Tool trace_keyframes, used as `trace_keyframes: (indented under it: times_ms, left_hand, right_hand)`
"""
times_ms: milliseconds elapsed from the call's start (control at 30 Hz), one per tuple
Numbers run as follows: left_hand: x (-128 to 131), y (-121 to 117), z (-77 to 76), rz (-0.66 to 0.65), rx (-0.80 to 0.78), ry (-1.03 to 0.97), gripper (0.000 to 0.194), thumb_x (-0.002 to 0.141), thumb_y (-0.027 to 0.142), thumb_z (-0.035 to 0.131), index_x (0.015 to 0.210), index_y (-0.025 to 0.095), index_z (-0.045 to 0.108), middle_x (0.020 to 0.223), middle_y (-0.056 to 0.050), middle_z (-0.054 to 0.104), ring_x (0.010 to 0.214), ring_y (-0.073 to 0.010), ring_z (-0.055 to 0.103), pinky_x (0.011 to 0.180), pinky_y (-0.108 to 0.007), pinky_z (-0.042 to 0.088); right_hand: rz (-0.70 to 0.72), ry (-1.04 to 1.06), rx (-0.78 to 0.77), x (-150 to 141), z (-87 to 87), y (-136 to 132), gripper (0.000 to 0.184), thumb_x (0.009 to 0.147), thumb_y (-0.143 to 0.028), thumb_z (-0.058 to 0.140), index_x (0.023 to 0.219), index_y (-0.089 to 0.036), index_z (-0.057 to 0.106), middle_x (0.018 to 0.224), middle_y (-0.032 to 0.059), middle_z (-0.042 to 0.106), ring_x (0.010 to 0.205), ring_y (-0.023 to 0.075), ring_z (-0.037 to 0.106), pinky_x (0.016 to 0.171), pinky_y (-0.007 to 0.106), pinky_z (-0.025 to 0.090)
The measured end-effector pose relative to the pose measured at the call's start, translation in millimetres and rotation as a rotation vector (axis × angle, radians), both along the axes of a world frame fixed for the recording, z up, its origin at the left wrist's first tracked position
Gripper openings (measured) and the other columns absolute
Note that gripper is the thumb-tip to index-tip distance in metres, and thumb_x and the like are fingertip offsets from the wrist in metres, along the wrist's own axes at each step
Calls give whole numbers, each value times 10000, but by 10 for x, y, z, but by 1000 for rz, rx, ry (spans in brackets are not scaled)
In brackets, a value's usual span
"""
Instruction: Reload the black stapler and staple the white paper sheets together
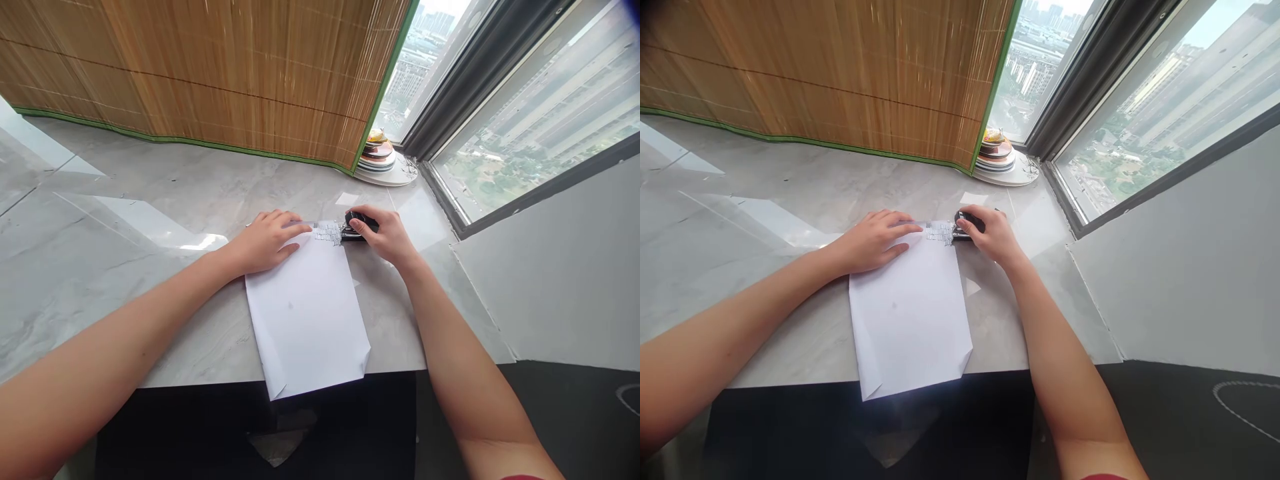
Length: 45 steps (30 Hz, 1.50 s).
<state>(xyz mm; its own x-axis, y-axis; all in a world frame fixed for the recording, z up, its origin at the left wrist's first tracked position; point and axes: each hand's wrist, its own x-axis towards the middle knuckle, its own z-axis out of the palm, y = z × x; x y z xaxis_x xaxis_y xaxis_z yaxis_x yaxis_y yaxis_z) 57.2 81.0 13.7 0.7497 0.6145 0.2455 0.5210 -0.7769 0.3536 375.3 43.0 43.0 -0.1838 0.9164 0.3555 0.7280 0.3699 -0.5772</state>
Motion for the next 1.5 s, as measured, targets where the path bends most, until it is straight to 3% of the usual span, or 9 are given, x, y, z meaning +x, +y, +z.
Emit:
trace_keyframes:
  times_ms: [167, 333, 567, 1000, 1500]
  left_hand:
    - [19, -23, 23, -78, -31, -49, 384, 1044, 304, 588, 1387, 302, 762, 1450, -116, 667, 1332, -344, 619, 1187, -565, 446]
    - [15, -19, 19, -69, -66, -68, 387, 1025, 337, 620, 1377, 273, 770, 1421, -127, 682, 1328, -350, 618, 1210, -569, 438]
    - [7, -7, -2, -64, -95, -98, 368, 1013, 380, 640, 1331, 268, 789, 1416, -124, 687, 1333, -360, 619, 1211, -566, 431]
    - [4, -6, 1, -63, -104, -92, 369, 1005, 374, 649, 1323, 246, 787, 1428, -134, 681, 1343, -361, 612, 1222, -562, 418]
    - [5, -27, 21, -70, -17, -12, 392, 1021, 338, 597, 1360, 245, 772, 1443, -128, 683, 1328, -339, 623, 1181, -547, 459]
  right_hand:
    - [1, 23, 9, -40, -29, 2, 286, 1026, -459, 661, 1150, -266, 833, 1121, 66, 841, 1039, 313, 760, 962, 467, 587]
    - [-7, 24, 23, -47, -32, -7, 315, 1025, -482, 672, 1191, -278, 845, 1125, 69, 838, 1051, 323, 752, 974, 492, 598]
    - [-6, -45, 52, -68, -53, 5, 282, 1021, -457, 666, 1141, -294, 863, 986, 69, 805, 947, 321, 720, 899, 494, 596]
    - [5, -111, 52, -121, -43, 8, 238, 1011, -394, 666, 1109, -289, 855, 956, 71, 785, 929, 312, 697, 868, 468, 559]
    - [-62, -329, -23, -194, 5, -19, 228, 1030, -342, 613, 1109, -290, 821, 1026, 66, 771, 1023, 300, 666, 924, 444, 441]
